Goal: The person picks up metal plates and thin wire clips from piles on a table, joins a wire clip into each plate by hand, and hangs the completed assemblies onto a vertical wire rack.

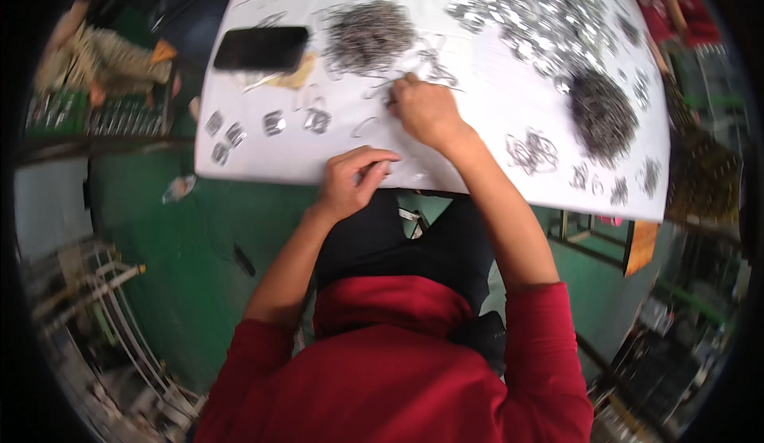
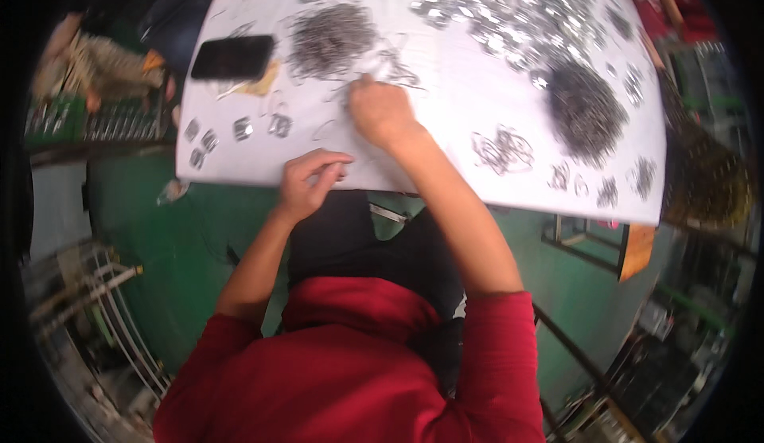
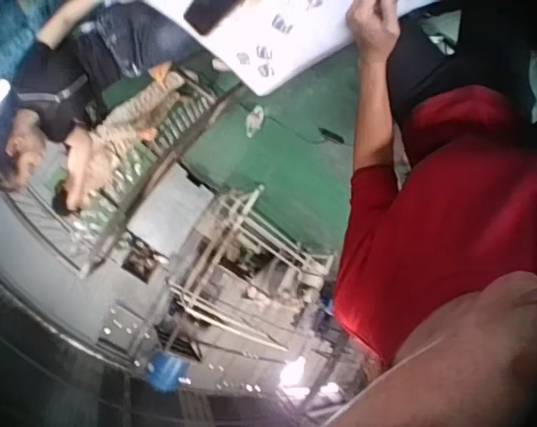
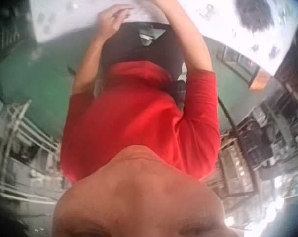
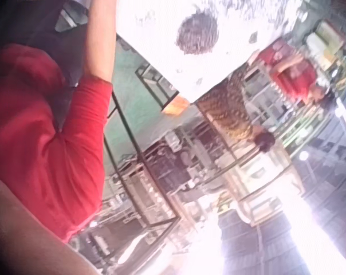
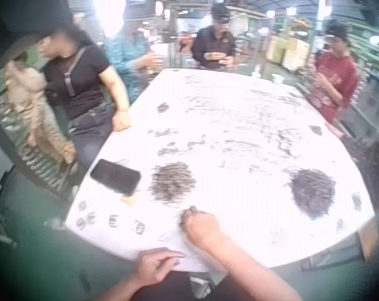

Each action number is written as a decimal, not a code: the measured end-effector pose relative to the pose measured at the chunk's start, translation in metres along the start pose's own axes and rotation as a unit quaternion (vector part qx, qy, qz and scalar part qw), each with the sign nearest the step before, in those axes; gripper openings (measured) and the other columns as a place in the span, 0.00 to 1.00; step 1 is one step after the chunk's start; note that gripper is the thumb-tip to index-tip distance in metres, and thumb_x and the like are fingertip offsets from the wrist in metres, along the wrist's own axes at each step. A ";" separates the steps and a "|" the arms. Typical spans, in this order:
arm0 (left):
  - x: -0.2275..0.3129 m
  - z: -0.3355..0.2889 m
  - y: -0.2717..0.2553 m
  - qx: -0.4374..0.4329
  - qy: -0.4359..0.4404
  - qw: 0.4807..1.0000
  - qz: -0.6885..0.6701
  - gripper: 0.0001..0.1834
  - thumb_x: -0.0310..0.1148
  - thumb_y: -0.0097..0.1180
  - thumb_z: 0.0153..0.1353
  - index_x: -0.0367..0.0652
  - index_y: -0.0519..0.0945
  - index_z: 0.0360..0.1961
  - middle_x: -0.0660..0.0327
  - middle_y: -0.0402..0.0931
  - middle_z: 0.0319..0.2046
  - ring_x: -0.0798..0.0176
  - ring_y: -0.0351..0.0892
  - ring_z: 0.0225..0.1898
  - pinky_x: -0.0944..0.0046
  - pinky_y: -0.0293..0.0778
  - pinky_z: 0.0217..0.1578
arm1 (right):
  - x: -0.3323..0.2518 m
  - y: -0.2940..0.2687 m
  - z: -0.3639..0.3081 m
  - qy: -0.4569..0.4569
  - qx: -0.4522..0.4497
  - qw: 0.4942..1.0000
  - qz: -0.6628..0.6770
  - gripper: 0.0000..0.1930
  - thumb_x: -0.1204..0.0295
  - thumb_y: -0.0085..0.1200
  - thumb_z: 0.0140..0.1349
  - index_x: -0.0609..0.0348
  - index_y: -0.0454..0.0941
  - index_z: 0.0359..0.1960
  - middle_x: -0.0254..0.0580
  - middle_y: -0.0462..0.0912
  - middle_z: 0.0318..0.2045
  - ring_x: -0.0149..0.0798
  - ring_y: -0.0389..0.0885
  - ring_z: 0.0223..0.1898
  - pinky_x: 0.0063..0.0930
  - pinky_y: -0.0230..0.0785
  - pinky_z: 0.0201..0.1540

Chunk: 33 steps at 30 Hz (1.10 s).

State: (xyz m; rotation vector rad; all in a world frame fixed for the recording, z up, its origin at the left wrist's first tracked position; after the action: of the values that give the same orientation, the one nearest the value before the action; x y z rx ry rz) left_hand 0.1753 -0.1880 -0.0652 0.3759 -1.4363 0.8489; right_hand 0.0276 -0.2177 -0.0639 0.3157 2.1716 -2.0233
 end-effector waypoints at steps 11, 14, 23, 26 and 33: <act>-0.003 -0.004 0.001 0.000 -0.052 0.999 0.015 0.09 0.20 0.46 0.58 0.33 0.78 0.36 0.57 0.77 0.29 0.67 0.78 0.28 0.71 0.74 0.29 | 0.158 -0.079 -0.188 0.214 0.209 0.879 0.371 0.09 0.70 0.52 0.59 0.64 0.71 0.33 0.42 0.76 0.27 0.36 0.73 0.30 0.29 0.66 0.35; -0.007 -0.003 0.003 -0.002 -0.056 0.998 0.023 0.09 0.22 0.46 0.59 0.33 0.78 0.37 0.58 0.76 0.27 0.69 0.76 0.27 0.72 0.73 0.28 | 0.221 -0.090 -0.259 0.324 0.261 0.856 0.307 0.09 0.70 0.51 0.60 0.65 0.72 0.31 0.35 0.73 0.21 0.28 0.68 0.25 0.23 0.63 0.30; -0.014 -0.004 0.000 0.022 -0.090 0.995 0.037 0.10 0.25 0.46 0.61 0.34 0.78 0.40 0.62 0.74 0.25 0.74 0.72 0.24 0.78 0.62 0.19 | 0.265 -0.073 -0.289 0.402 0.231 0.843 0.271 0.08 0.71 0.50 0.59 0.64 0.72 0.28 0.28 0.67 0.18 0.23 0.63 0.22 0.18 0.56 0.26; -0.013 -0.002 0.002 0.019 -0.094 0.995 0.036 0.10 0.25 0.45 0.61 0.34 0.78 0.39 0.62 0.74 0.25 0.74 0.71 0.24 0.78 0.62 0.19 | 0.254 -0.067 -0.279 0.407 0.218 0.847 0.266 0.09 0.70 0.52 0.57 0.65 0.74 0.29 0.39 0.74 0.22 0.32 0.70 0.25 0.25 0.62 0.31; -0.014 -0.002 0.003 0.023 -0.099 0.994 0.036 0.10 0.24 0.45 0.61 0.34 0.78 0.39 0.62 0.74 0.24 0.74 0.71 0.23 0.78 0.62 0.19 | 0.251 -0.055 -0.267 0.417 0.203 0.852 0.242 0.09 0.70 0.55 0.55 0.65 0.76 0.30 0.49 0.79 0.25 0.44 0.77 0.28 0.32 0.68 0.36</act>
State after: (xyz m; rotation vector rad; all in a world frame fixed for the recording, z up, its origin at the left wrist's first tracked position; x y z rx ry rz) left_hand 0.1762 -0.1882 -0.0792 0.4555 -1.6244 0.9241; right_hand -0.2213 0.0570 -0.0549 1.8819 1.6310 -2.2074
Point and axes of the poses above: each hand's wrist, its own z-axis towards the middle knuckle, its own y-axis out of the palm, x = y × z, the point moved 6 cm from there along z, towards the middle knuckle
